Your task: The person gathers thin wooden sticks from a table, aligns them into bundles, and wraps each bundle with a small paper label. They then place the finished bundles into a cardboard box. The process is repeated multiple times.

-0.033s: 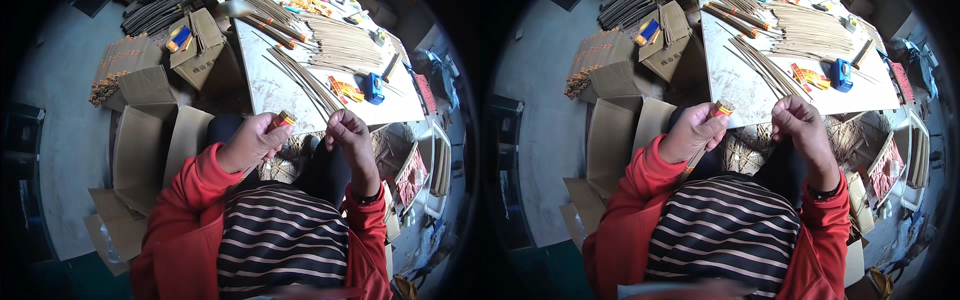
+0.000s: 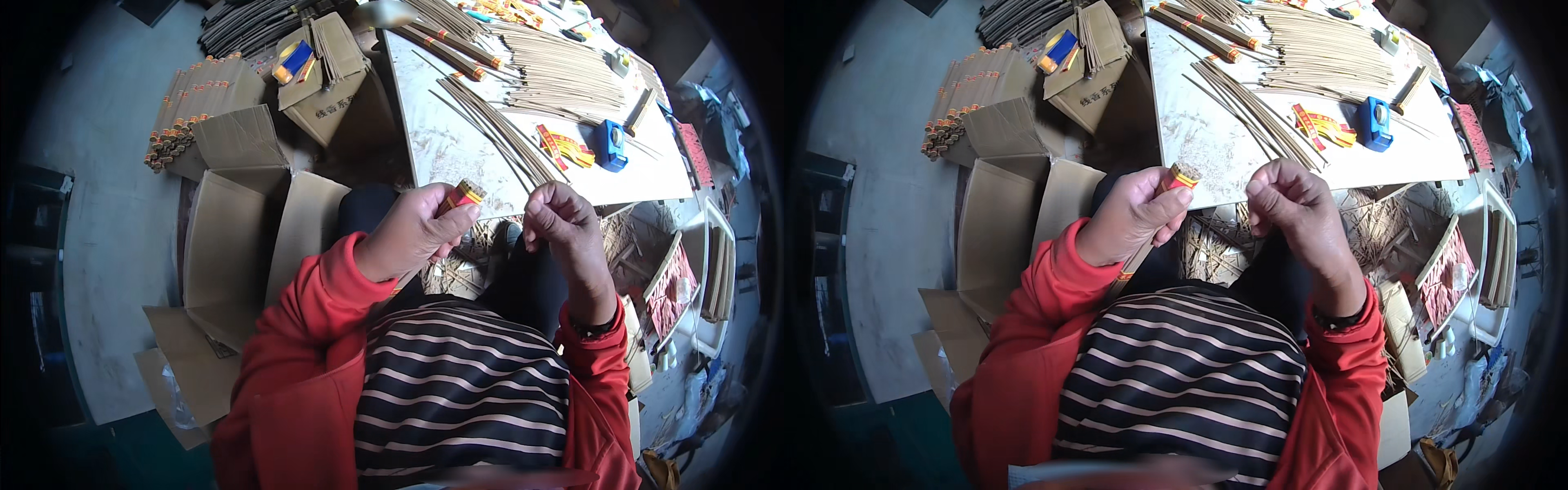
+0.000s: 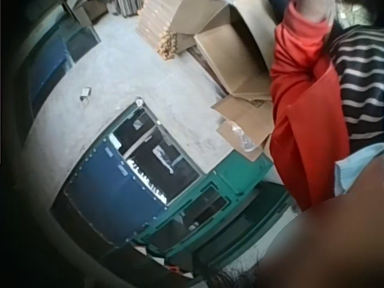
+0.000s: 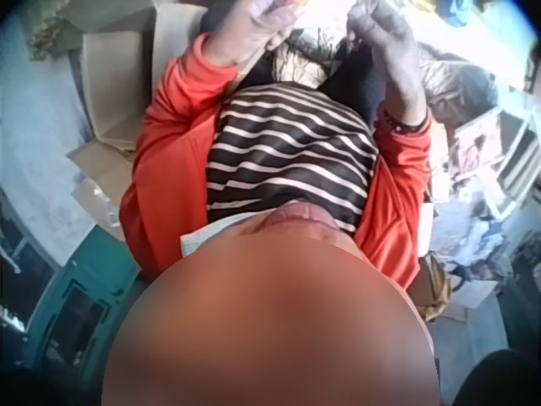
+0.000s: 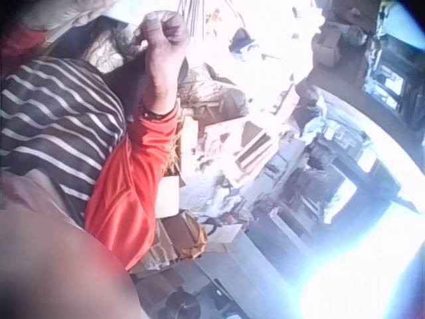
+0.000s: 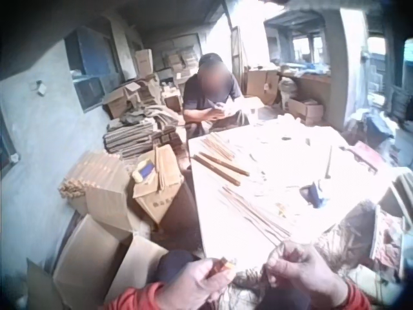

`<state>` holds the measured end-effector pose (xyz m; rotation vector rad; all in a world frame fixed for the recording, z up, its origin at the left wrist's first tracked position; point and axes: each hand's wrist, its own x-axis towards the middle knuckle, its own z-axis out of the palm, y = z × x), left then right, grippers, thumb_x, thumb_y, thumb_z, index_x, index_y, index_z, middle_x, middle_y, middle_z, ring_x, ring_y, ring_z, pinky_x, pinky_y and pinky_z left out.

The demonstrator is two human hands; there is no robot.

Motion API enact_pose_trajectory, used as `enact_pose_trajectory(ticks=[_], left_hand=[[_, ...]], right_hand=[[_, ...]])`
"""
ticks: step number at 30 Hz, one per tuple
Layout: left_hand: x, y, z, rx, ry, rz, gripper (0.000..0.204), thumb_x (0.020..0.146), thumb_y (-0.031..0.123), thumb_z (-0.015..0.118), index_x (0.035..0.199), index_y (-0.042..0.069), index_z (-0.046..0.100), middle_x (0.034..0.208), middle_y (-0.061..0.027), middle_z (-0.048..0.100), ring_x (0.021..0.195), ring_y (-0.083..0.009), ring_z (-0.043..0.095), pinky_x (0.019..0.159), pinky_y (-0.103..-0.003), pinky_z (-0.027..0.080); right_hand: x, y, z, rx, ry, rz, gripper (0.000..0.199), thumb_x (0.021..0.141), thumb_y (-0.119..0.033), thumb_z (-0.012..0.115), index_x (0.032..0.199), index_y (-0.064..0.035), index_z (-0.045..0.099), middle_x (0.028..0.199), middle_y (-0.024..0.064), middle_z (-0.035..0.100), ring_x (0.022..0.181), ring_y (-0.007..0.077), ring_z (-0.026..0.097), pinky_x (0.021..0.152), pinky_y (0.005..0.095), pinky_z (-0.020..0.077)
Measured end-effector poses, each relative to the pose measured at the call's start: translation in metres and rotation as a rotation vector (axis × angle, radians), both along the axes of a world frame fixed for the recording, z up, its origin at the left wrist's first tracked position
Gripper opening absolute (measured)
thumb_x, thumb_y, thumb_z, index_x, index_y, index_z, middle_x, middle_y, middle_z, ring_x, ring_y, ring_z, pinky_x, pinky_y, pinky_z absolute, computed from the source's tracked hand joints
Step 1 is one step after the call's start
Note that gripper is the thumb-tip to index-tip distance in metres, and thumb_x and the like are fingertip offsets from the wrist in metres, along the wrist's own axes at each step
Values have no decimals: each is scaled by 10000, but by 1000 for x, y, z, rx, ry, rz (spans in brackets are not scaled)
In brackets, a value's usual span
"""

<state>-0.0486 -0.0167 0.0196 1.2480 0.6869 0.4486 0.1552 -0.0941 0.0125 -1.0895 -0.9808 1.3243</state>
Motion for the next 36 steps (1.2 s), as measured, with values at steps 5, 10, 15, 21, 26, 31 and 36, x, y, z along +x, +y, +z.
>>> enact_pose_trajectory(ticks=[5, 10, 15, 21, 26, 31, 36], left_hand=[[-1, -3, 5, 13, 15, 11, 265, 849, 236, 606, 900, -11, 524, 647, 0, 516, 501, -33, 438, 440, -175, 351], [-1, -7, -7, 159, 15, 65, 212, 834, 160, 613, 893, -32, 542, 674, -22, 555, 599, -33, 468, 502, -207, 400], [0, -9, -11, 229, 13, 82, 173, 813, 113, 610, 874, -35, 545, 680, -45, 576, 639, -51, 493, 557, -240, 435], [6, -6, -26, 299, -10, 90, 168, 801, 108, 601, 856, -39, 543, 669, -78, 579, 631, -62, 506, 566, -250, 443], [3, -9, -12, 217, 58, 41, 125, 847, 62, 547, 943, -13, 520, 704, 13, 524, 554, -21, 434, 473, -171, 346], [4, -6, -15, 247, 48, 33, 127, 844, 87, 555, 919, -9, 521, 684, 20, 508, 550, -19, 431, 472, -173, 346], [3, -8, -14, 241, 70, 35, 151, 839, 107, 563, 927, -10, 525, 679, 18, 509, 549, -23, 442, 475, -172, 357]], right_hand=[[-38, -1, 27, 41, -125, 91, 150, 867, -157, 582, 862, -12, 543, 678, 11, 561, 580, 54, 502, 541, 176, 407], [-50, 3, 32, 28, -244, 78, 177, 867, -176, 585, 875, -3, 549, 668, 4, 555, 582, 49, 489, 543, 179, 408], [-52, 4, 35, -34, -355, 39, 181, 867, -172, 588, 882, 7, 558, 674, 11, 565, 587, 51, 497, 546, 180, 413], [-49, 4, 33, -51, -387, 12, 180, 863, -166, 593, 870, 12, 566, 676, 19, 577, 581, 53, 503, 542, 182, 418], [-51, 5, 35, -103, -448, -40, 167, 852, -149, 605, 815, 10, 570, 632, 17, 573, 531, 53, 499, 501, 181, 414], [-49, 8, 35, -175, -425, -71, 177, 832, -156, 632, 783, 1, 567, 617, 19, 574, 498, 57, 501, 458, 179, 405], [-45, 11, 33, -206, -426, -51, 204, 809, -175, 660, 787, 2, 562, 614, 27, 572, 495, 60, 503, 447, 180, 399]])
